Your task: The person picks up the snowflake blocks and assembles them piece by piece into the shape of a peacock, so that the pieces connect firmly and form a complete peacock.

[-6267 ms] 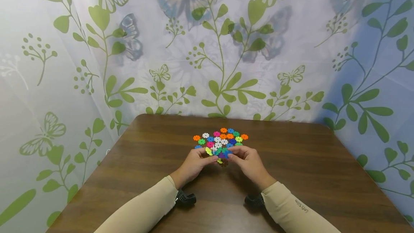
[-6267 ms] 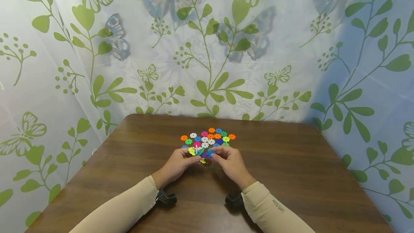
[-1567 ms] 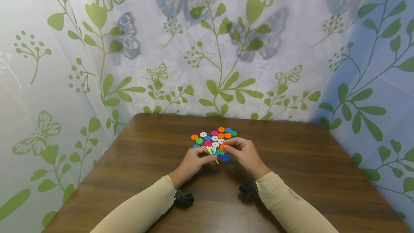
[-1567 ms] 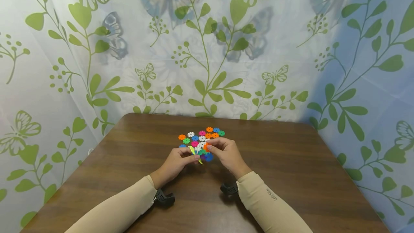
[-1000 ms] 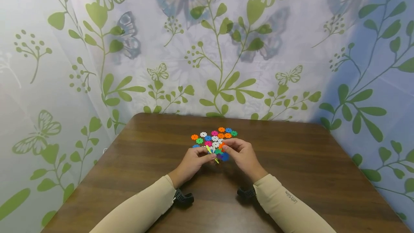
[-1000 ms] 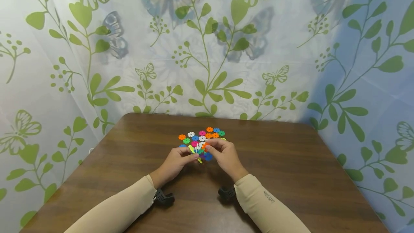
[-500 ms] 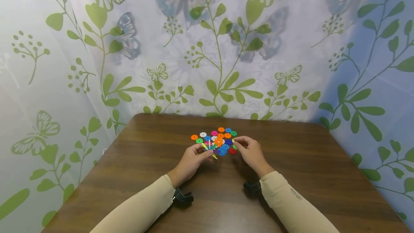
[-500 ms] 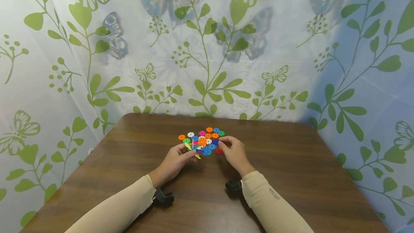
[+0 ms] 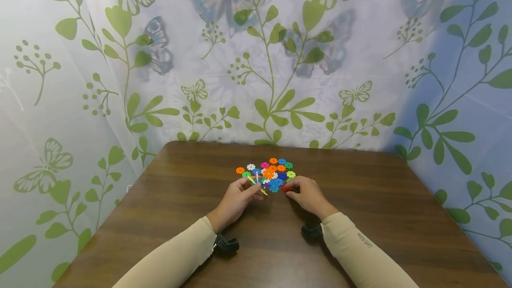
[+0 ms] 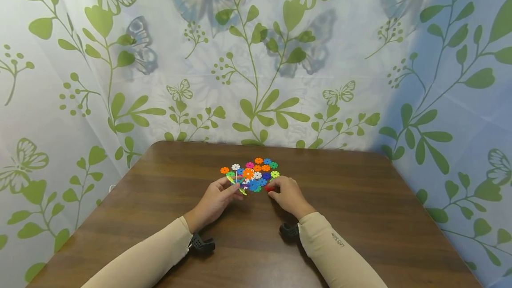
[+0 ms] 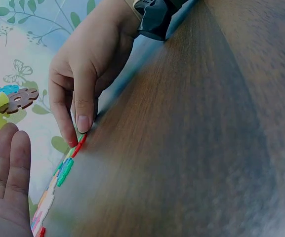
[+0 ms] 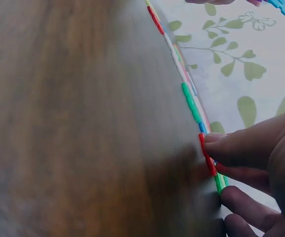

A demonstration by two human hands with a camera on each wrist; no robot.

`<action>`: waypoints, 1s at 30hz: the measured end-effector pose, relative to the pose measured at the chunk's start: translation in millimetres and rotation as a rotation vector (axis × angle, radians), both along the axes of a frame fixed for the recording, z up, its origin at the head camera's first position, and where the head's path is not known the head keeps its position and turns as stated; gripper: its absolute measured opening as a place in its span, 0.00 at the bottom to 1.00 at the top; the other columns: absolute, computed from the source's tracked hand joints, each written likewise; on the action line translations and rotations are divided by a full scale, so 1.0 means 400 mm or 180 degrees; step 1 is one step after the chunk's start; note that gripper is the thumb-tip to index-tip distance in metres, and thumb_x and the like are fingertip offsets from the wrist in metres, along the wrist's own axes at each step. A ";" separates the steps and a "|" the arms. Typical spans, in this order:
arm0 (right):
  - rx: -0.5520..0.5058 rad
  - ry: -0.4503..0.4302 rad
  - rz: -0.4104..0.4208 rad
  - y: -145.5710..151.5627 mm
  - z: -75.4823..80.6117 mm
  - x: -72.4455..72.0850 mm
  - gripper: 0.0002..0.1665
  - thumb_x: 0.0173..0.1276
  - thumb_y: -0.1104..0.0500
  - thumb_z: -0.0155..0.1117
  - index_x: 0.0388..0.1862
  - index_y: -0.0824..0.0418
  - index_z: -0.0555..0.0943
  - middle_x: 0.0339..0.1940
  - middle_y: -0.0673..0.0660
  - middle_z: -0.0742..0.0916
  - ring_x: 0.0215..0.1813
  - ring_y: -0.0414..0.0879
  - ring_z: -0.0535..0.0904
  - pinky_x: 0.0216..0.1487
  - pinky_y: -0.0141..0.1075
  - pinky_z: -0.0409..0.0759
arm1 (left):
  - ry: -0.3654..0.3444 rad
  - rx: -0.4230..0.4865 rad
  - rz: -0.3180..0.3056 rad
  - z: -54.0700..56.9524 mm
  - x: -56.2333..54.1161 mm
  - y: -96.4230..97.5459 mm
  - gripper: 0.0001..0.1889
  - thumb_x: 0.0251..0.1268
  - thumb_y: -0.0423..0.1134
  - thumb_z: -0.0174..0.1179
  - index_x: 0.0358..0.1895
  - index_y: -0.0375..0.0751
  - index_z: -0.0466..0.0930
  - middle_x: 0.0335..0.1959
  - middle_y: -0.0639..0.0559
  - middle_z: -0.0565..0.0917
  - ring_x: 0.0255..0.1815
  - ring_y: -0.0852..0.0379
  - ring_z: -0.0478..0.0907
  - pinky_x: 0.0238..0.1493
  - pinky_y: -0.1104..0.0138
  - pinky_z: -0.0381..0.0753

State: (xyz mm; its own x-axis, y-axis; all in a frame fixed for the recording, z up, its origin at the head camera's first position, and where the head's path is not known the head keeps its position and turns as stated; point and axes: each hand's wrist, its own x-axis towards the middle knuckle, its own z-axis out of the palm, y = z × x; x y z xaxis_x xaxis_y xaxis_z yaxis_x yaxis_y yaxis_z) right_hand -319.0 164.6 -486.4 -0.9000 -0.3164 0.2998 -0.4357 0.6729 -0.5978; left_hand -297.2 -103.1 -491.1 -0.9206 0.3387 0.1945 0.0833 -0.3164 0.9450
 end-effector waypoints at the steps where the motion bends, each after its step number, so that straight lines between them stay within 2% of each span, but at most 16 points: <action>1: 0.0013 0.0020 0.0007 -0.001 0.000 0.000 0.08 0.66 0.66 0.79 0.42 0.59 0.91 0.45 0.51 0.89 0.53 0.55 0.84 0.62 0.55 0.79 | -0.0003 0.0008 0.0002 -0.001 0.000 0.000 0.26 0.78 0.38 0.65 0.57 0.13 0.70 0.45 0.36 0.83 0.44 0.40 0.85 0.61 0.38 0.77; 5: 0.0027 0.0038 -0.0014 -0.005 0.003 0.005 0.06 0.66 0.66 0.79 0.40 0.59 0.91 0.43 0.51 0.89 0.53 0.55 0.84 0.62 0.54 0.79 | -0.0039 0.0034 0.0031 -0.004 0.002 0.002 0.21 0.79 0.36 0.63 0.54 0.16 0.73 0.42 0.40 0.84 0.41 0.44 0.86 0.59 0.40 0.79; 9: 0.0003 0.0059 -0.0043 -0.007 0.002 0.008 0.06 0.65 0.67 0.79 0.39 0.59 0.91 0.43 0.52 0.88 0.51 0.55 0.84 0.60 0.53 0.80 | -0.0040 0.0010 0.0068 -0.004 0.004 0.003 0.13 0.79 0.35 0.63 0.49 0.23 0.77 0.41 0.39 0.85 0.41 0.42 0.85 0.55 0.47 0.84; 16: 0.0057 0.0086 -0.0055 -0.006 -0.001 0.006 0.06 0.65 0.67 0.79 0.38 0.59 0.91 0.43 0.52 0.88 0.51 0.54 0.84 0.59 0.53 0.81 | -0.0020 -0.0010 0.0088 0.001 0.007 0.005 0.12 0.79 0.34 0.63 0.49 0.23 0.78 0.40 0.40 0.87 0.40 0.41 0.85 0.51 0.53 0.86; 23: 0.0068 0.0044 -0.0063 -0.003 -0.001 0.005 0.05 0.67 0.66 0.78 0.37 0.57 0.90 0.45 0.53 0.87 0.52 0.55 0.83 0.59 0.53 0.81 | 0.0002 -0.0189 0.0226 0.004 0.004 0.006 0.13 0.78 0.36 0.64 0.49 0.25 0.80 0.37 0.42 0.87 0.32 0.47 0.78 0.36 0.64 0.84; 26: 0.0082 0.0062 -0.0083 -0.003 0.000 0.004 0.06 0.66 0.66 0.78 0.38 0.57 0.90 0.46 0.54 0.87 0.52 0.55 0.83 0.59 0.53 0.81 | 0.0007 -0.0260 0.0277 0.004 0.003 0.007 0.12 0.77 0.37 0.66 0.48 0.28 0.82 0.37 0.40 0.87 0.30 0.46 0.75 0.34 0.65 0.82; 30: 0.0099 0.0116 -0.0098 -0.003 -0.002 0.005 0.07 0.66 0.67 0.78 0.39 0.58 0.90 0.45 0.53 0.87 0.51 0.54 0.84 0.57 0.51 0.82 | 0.0039 -0.0315 0.0313 0.002 0.002 0.008 0.10 0.76 0.37 0.67 0.44 0.30 0.83 0.36 0.31 0.83 0.29 0.46 0.74 0.33 0.64 0.81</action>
